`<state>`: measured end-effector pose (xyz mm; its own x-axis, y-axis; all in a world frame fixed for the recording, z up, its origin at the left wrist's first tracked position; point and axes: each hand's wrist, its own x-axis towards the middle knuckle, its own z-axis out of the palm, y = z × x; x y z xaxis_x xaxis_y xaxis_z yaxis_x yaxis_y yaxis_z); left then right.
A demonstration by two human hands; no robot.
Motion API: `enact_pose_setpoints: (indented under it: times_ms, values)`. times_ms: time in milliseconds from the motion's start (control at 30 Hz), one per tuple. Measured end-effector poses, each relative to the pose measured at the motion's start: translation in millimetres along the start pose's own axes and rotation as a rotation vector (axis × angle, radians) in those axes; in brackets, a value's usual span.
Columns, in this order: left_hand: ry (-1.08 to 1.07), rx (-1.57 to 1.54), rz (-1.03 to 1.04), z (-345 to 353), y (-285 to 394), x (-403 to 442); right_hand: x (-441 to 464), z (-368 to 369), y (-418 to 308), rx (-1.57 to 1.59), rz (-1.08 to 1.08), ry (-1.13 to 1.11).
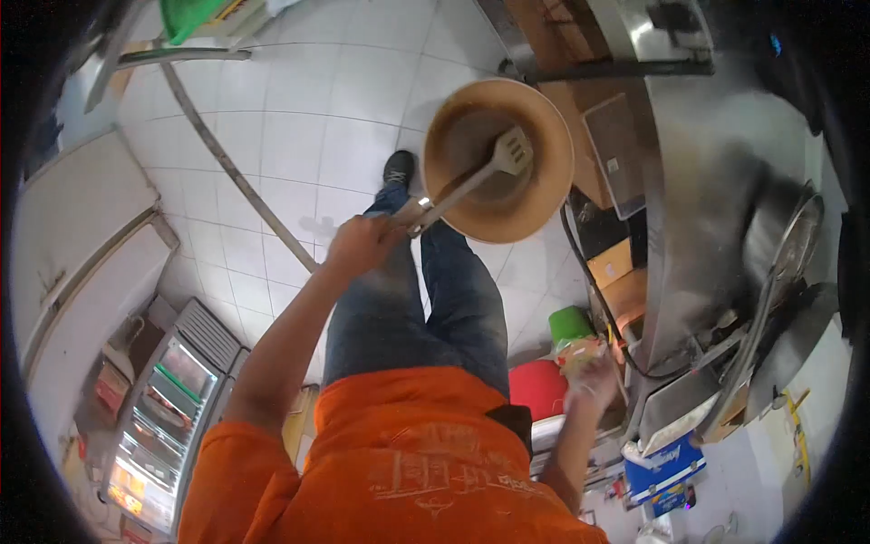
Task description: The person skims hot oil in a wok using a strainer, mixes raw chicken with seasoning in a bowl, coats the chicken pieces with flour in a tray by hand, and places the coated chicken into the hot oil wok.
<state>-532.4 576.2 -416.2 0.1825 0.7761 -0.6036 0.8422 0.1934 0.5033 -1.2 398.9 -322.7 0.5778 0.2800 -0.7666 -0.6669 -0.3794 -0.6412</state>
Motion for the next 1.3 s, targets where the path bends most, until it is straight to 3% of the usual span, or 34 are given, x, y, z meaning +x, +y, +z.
enact_pose_setpoints:
  times_ms: [33, 67, 133, 167, 367, 433, 567, 600, 633, 733, 900, 967, 1033, 1100, 1133, 1167, 1200, 1300]
  values:
    - [0.005, -0.003, 0.019, 12.3, -13.0, 5.3, 50.5, -62.8, 46.1, 0.038, 0.163, -0.307]
    - [0.011, -0.002, 0.041, 24.2, -28.4, 11.8, 63.3, -31.0, 67.6, -0.103, 0.128, -0.141]
    - [0.009, 0.015, 0.053, 43.0, -44.9, 30.7, 83.7, 106.7, 81.8, -0.21, 0.048, 0.225]
    - [-0.009, 0.033, 0.04, 43.6, -43.4, 39.1, 163.8, 83.5, 91.4, -0.273, 0.01, 0.081]
    - [-0.099, 0.097, 0.123, 73.7, -50.1, 74.9, 331.7, 163.2, 33.0, -0.049, 0.024, 0.07]
    - [-0.092, 0.095, 0.178, 79.8, -37.6, 87.9, 372.1, 161.8, 24.3, -0.028, -0.014, 0.045]
    - [-0.101, 0.064, 0.204, 82.1, -13.8, 115.4, 464.6, 60.4, 51.5, -0.146, -0.187, -0.028]
    - [-0.114, 0.063, 0.18, 82.3, -4.8, 122.1, 458.2, 54.2, 52.3, -0.134, -0.203, 0.035]
    - [-0.005, 0.048, 0.32, 85.4, 0.4, 129.9, 445.8, 37.6, 56.2, -0.113, -0.208, 0.1]
    - [-0.127, -0.125, 0.044, 78.5, 47.9, 150.8, 422.6, -29.8, 71.5, -0.049, -0.22, 0.246]
    - [0.044, -0.07, 0.274, 90.2, 96.2, 207.6, 428.8, -212.7, 110.7, 0.129, -0.251, 0.272]
    - [0.101, -0.104, 0.369, 104.1, 111.9, 242.3, 323.5, -134.2, 80.5, 0.529, 0.013, -0.184]
    - [0.165, -0.022, 0.473, 127.6, 120.1, 290.3, 254.5, -78.2, 60.6, 0.684, 0.186, -0.458]
    - [0.182, 0.039, 0.424, 146.4, 136.7, 324.6, 234.2, -66.1, 60.2, 0.348, -0.064, -0.355]
    - [0.155, 0.022, 0.31, 148.0, 152.9, 337.4, 223.2, -45.4, 60.8, 0.419, -0.08, -0.303]
    - [0.183, 0.023, 0.351, 173.9, 150.2, 359.8, 211.2, -23.2, 61.3, 0.488, -0.099, -0.253]
    - [0.168, 0.004, 0.387, 181.3, 152.6, 371.6, 192.7, 6.8, 62.6, 0.785, 0.007, -0.194]
    - [-0.014, -0.025, 0.406, 174.3, 176.1, 372.5, 183.1, 36.1, 69.1, 0.893, 0.101, -0.294]
